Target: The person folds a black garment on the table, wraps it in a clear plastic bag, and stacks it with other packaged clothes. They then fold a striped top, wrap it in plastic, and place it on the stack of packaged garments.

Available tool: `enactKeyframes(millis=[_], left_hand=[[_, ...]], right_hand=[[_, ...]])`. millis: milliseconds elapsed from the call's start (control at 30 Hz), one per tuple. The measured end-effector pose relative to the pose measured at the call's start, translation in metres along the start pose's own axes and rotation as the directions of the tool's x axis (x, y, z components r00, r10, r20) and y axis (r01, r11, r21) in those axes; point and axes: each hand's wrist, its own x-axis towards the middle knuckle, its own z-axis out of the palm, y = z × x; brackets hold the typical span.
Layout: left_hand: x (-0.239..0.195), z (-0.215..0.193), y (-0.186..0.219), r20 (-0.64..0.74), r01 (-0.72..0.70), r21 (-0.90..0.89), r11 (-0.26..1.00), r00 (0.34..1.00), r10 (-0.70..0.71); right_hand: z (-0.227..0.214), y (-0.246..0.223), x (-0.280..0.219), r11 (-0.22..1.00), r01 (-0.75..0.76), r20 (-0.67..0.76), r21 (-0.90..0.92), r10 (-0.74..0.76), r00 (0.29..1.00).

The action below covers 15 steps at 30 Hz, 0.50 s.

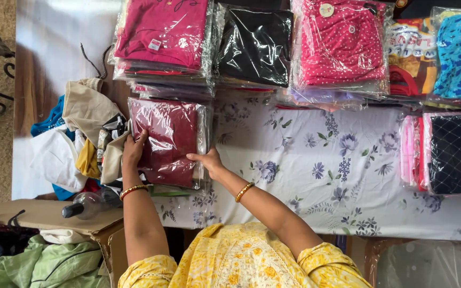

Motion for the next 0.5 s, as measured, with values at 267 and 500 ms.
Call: enactKeyframes(millis=[267,500], left_hand=[[-0.018,-0.01,0.031,0.083,0.037,-0.037,0.999,0.996,-0.034],[-0.011,-0.009,0.033,0.132,0.107,0.11,0.988,0.984,-0.121]], right_hand=[[-0.013,0.002,0.002,0.973,0.023,-0.125,-0.231,-0.053,0.991],[-0.037,0.02,0.026,0.996,-0.047,-0.028,0.071,0.049,0.998]])
